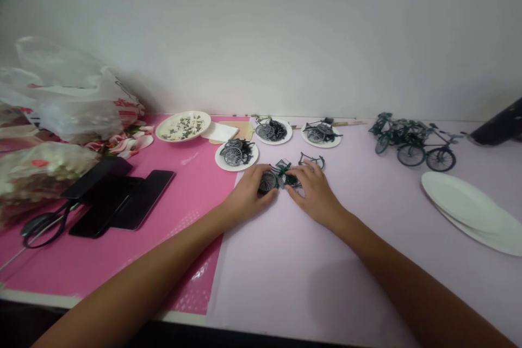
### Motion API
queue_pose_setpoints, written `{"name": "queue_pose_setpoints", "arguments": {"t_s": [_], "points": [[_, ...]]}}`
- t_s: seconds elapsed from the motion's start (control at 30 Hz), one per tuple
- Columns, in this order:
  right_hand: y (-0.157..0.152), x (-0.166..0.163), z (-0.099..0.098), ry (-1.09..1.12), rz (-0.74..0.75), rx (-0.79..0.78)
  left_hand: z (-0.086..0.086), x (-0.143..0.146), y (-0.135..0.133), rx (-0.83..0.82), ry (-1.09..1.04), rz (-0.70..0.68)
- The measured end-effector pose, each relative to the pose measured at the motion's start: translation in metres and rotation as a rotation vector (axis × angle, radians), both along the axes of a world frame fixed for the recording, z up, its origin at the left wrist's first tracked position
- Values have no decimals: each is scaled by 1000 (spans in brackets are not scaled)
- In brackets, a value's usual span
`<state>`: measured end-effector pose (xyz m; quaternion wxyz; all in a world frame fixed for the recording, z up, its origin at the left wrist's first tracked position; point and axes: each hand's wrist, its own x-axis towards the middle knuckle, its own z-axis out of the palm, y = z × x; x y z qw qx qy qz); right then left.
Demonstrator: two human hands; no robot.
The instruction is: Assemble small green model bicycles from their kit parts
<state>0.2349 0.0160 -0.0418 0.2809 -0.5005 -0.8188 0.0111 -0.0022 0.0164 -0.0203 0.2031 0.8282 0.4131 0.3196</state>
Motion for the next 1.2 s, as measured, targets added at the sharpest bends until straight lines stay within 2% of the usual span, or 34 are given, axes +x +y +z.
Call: {"name": "queue_pose_setpoints", "arguments": {"t_s": [0.33, 0.5, 0.6, 0.83, 1.0, 1.2], "points": [[-1, -3, 7, 36, -3, 25, -6, 0, 3, 50, -3, -27], [-6, -4, 17, -67, -56, 147, -4, -1, 3, 57, 12, -42], [-6, -2, 21, -54, -97, 232, -2, -1, 1, 35, 31, -30], [-4, 3, 24, -103, -147, 273, -1, -2, 0, 18, 53, -34], [-7, 0, 19, -170, -118, 247, -1, -2, 0, 47, 58, -37], [-2, 1, 8, -148, -92, 202, -1, -2, 1, 65, 66, -62]]}}
